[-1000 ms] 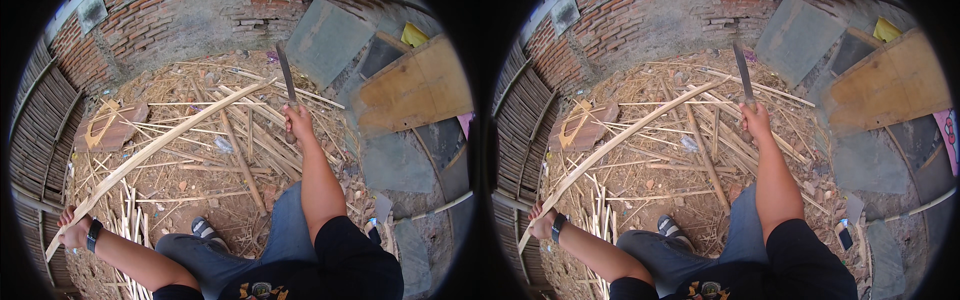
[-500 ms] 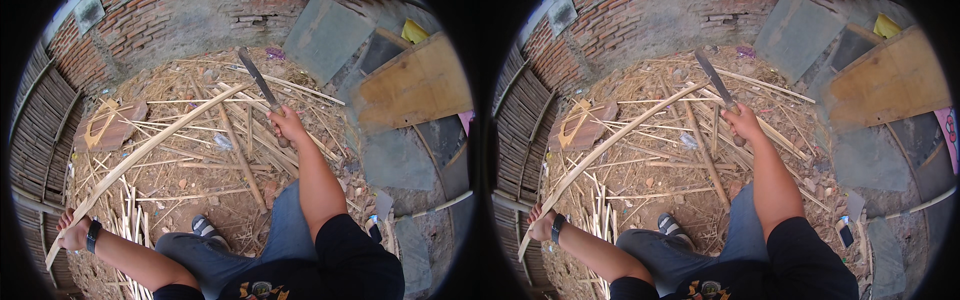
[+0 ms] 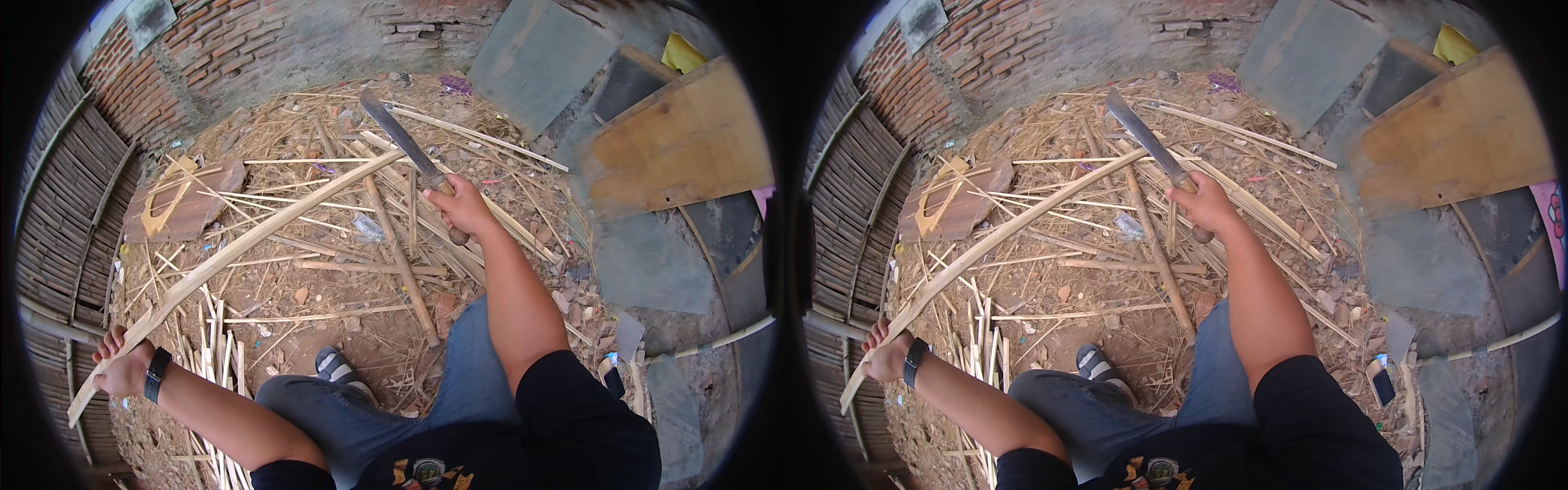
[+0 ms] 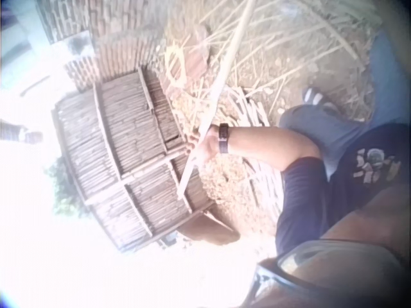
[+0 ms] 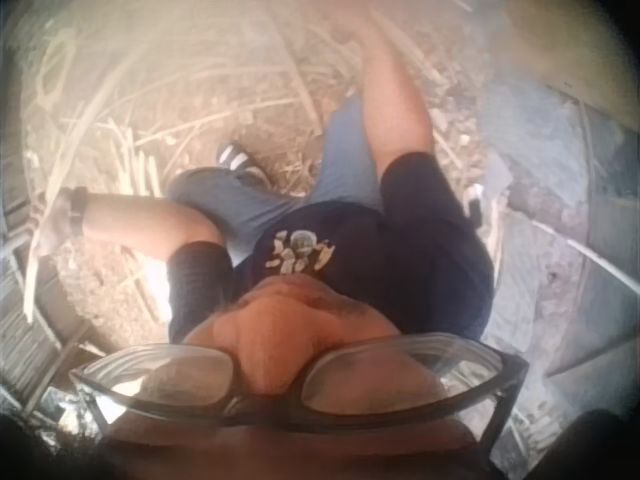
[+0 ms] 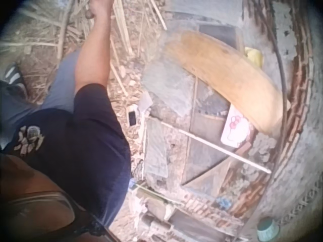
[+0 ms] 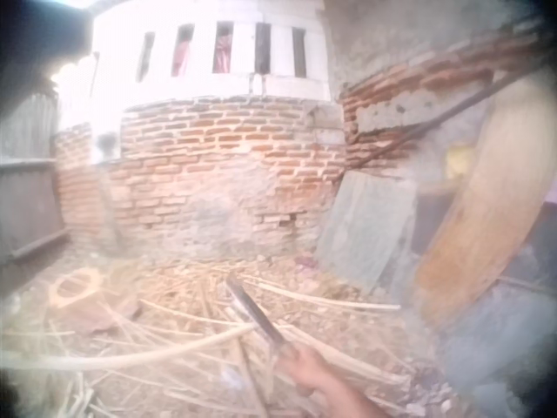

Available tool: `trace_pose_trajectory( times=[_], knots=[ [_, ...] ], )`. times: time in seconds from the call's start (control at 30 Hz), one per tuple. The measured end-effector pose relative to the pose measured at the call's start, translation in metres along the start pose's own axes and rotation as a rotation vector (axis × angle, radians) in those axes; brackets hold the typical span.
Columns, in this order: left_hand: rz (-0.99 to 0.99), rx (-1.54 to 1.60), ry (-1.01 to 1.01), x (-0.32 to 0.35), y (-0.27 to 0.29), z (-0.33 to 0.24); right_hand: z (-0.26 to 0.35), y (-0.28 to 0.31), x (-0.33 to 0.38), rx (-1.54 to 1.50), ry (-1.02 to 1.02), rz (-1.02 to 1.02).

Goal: The person sits on the ground and uses a knife to split a long bamboo pole into thin strips. They hold the bamboo with one hand and use the knife to carefully separate the fibers, occasionally adjusting the grip and the position of the bamboo.

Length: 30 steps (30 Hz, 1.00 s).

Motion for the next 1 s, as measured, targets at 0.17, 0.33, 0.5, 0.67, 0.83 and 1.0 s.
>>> trace_pose_trajectory(
  times=[0.17, 0.33, 0.5, 0.67, 0.83, 1.0],
  knots=[
    [0.012, 0.029, 0.017, -0.007, 0.006, -0.001, -0.011, 0.024, -0.012, -0.185, -0.012, -0.213],
    [-0.021, 0.043, 0.007, -0.007, 0.007, -0.002, -0.013, 0.022, -0.008, -0.149, -0.038, -0.131],
    [0.002, 0.081, 0.025, -0.009, 0.006, -0.004, -0.009, 0.019, -0.012, -0.113, -0.037, -0.169],
    [0.023, 0.093, 0.013, -0.011, 0.007, -0.009, -0.011, 0.021, -0.012, -0.046, -0.037, -0.122],
    [0.041, 0.099, 0.033, -0.006, 0.004, -0.007, -0.021, 0.026, -0.020, -0.003, -0.013, -0.170],
    [0.015, 0.090, 0.000, -0.005, 0.002, -0.009, -0.021, 0.025, -0.023, 0.092, -0.029, -0.182]
  ],
)
Point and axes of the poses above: each hand's wrist, its own x-axis away from the middle knuckle, its own y-axis out of the back of the hand, z = x × y, the point moved 2 cm from there along -x, towards the middle knuckle, and after that the axes turned 5 degrees about -x, right-handed, at the moved point
